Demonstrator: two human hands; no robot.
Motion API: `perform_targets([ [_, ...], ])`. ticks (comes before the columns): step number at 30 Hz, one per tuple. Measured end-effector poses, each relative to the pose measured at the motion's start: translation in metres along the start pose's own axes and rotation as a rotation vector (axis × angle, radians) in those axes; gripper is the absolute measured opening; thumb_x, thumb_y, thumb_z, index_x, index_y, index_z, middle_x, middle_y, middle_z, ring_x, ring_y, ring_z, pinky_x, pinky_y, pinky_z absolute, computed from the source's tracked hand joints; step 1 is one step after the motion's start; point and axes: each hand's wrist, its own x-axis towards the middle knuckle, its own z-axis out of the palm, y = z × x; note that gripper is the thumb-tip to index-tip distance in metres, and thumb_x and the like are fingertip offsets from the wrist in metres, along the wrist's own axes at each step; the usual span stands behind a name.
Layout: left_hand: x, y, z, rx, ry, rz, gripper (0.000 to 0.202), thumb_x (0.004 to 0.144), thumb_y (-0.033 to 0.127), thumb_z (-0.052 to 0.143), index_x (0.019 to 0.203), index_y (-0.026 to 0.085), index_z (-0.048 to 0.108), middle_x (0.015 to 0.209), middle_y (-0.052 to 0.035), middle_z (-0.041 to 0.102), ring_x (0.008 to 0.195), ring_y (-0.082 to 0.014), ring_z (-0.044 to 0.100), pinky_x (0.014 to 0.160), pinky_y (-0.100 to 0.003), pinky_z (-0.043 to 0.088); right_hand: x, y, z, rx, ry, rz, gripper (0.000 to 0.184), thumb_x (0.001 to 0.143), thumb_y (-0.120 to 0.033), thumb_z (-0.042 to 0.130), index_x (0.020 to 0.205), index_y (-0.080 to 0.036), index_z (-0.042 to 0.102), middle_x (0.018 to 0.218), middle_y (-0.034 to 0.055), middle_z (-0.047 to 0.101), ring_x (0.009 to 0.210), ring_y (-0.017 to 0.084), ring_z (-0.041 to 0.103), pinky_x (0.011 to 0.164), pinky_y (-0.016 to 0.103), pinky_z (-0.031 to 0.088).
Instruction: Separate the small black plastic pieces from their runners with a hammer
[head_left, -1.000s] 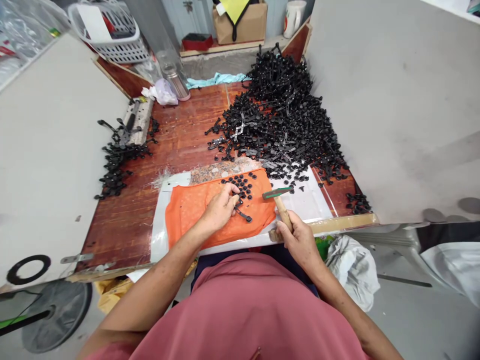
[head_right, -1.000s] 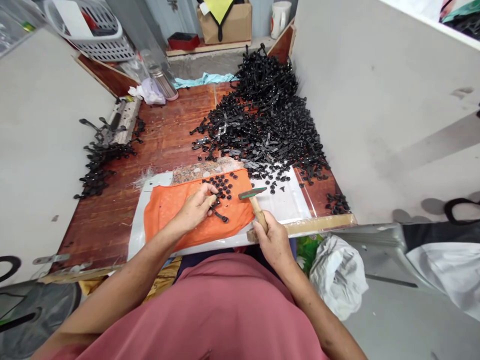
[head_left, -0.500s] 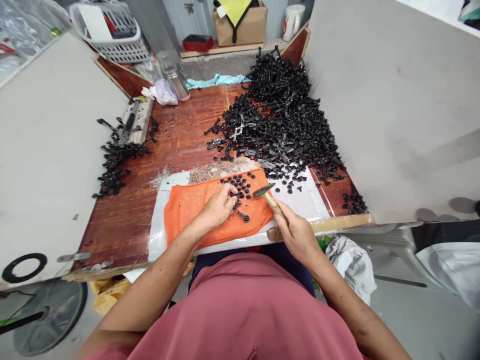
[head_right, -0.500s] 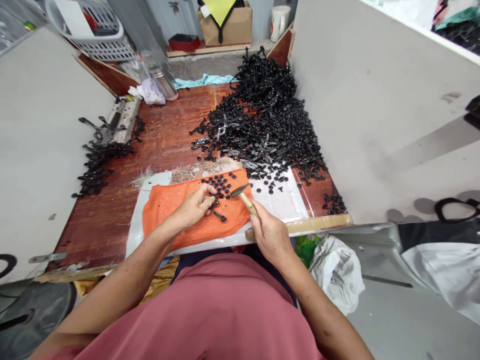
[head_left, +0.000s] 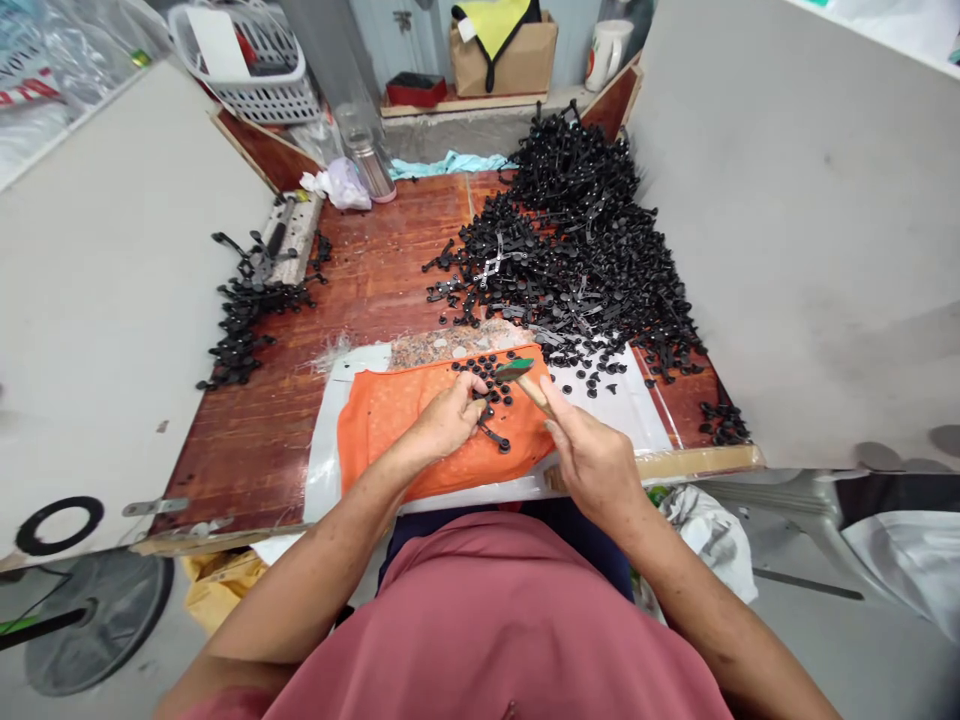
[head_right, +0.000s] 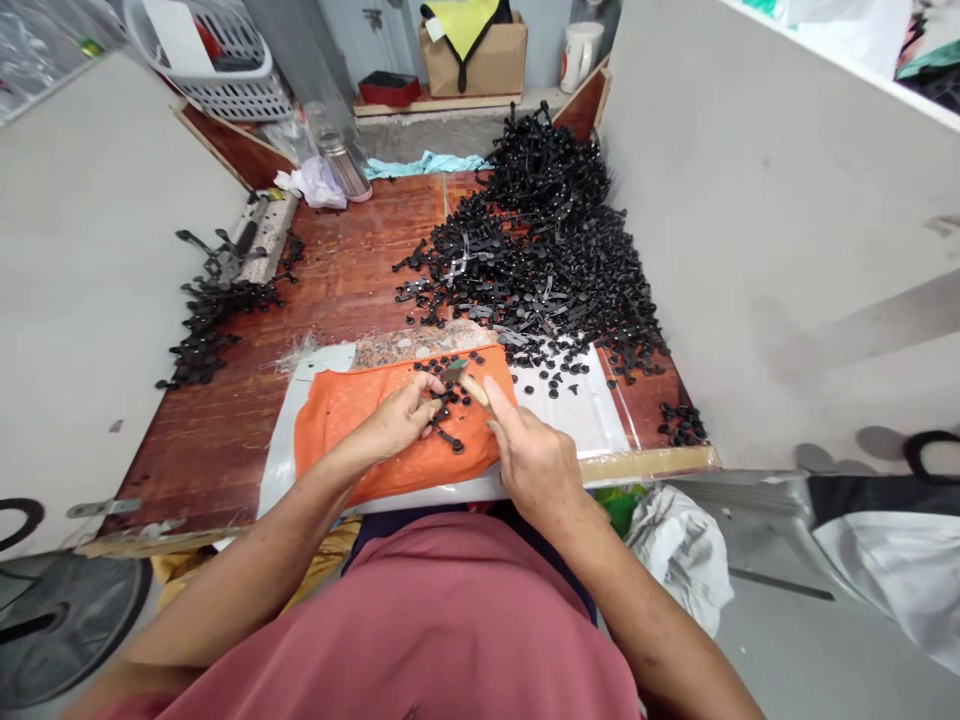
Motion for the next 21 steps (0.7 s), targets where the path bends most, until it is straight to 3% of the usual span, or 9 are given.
perform_targets([
  [4,0.001,-0.002,0.001,0.034,0.025,0.044,0.011,0.091,0.023,0.047,0.102,0.023,0.049,0.058,0.0088,0.048,0.052,-0.0128,0.049,0.055,-0.025,0.033,0.0,0.0,-0.003,-0.144,-0.081,-0.004,0.055,0.107,-0.025,0.039,0.162,-0.026,0.041,0.092,0.0074,0.076,0.066,0.019,0.07,0.062,0.027,0.054],
  [8,0.002,-0.003,0.0,0.048,0.044,0.048,0.012,0.09,0.024,0.048,0.103,0.023,0.05,0.06,0.0082,0.049,0.054,-0.0135,0.051,0.057,-0.025,0.034,0.002,0.0,-0.002,-0.167,-0.058,-0.001,0.057,0.107,-0.025,0.038,0.164,-0.026,0.037,0.099,0.0089,0.077,0.071,0.019,0.071,0.064,0.026,0.054],
  [11,0.002,-0.003,0.003,0.055,0.053,0.057,0.015,0.09,0.025,0.048,0.105,0.023,0.049,0.061,0.0083,0.049,0.054,-0.0139,0.052,0.057,-0.026,0.035,0.004,-0.001,0.001,-0.189,-0.106,0.004,0.057,0.105,-0.024,0.042,0.162,-0.027,0.04,0.094,0.0078,0.077,0.067,0.02,0.071,0.062,0.028,0.054],
  [13,0.0,-0.003,0.006,0.065,0.041,0.063,0.014,0.09,0.025,0.047,0.105,0.023,0.048,0.06,0.0083,0.049,0.054,-0.0137,0.051,0.057,-0.025,0.036,0.004,-0.002,0.001,-0.155,-0.125,-0.001,0.057,0.105,-0.024,0.044,0.161,-0.028,0.042,0.092,0.0066,0.077,0.067,0.021,0.072,0.063,0.029,0.055],
  [16,-0.006,0.0,0.003,0.084,-0.035,0.068,0.016,0.093,0.027,0.045,0.108,0.023,0.049,0.059,0.0079,0.05,0.054,-0.0142,0.052,0.056,-0.025,0.038,0.002,0.001,-0.006,0.061,-0.072,0.008,0.056,0.106,-0.024,0.041,0.162,-0.028,0.04,0.104,0.0072,0.079,0.082,0.022,0.075,0.076,0.031,0.058],
  [19,-0.012,0.008,-0.032,0.139,-0.029,0.104,0.026,0.096,0.033,0.044,0.119,0.022,0.051,0.072,0.0028,0.062,0.062,-0.0158,0.059,0.062,-0.027,0.046,-0.007,0.012,-0.015,0.248,-0.012,0.116,0.055,0.106,-0.029,0.041,0.161,-0.028,0.041,0.113,0.0069,0.079,0.091,0.022,0.077,0.083,0.032,0.059],
  [21,-0.013,0.017,-0.079,0.273,0.18,0.117,0.035,0.097,0.034,0.044,0.129,0.021,0.051,0.087,-0.0019,0.068,0.073,-0.0176,0.064,0.074,-0.031,0.052,-0.017,0.023,-0.015,0.278,-0.005,0.207,0.053,0.105,-0.033,0.043,0.158,-0.028,0.047,0.113,0.0073,0.08,0.091,0.024,0.078,0.082,0.033,0.059],
])
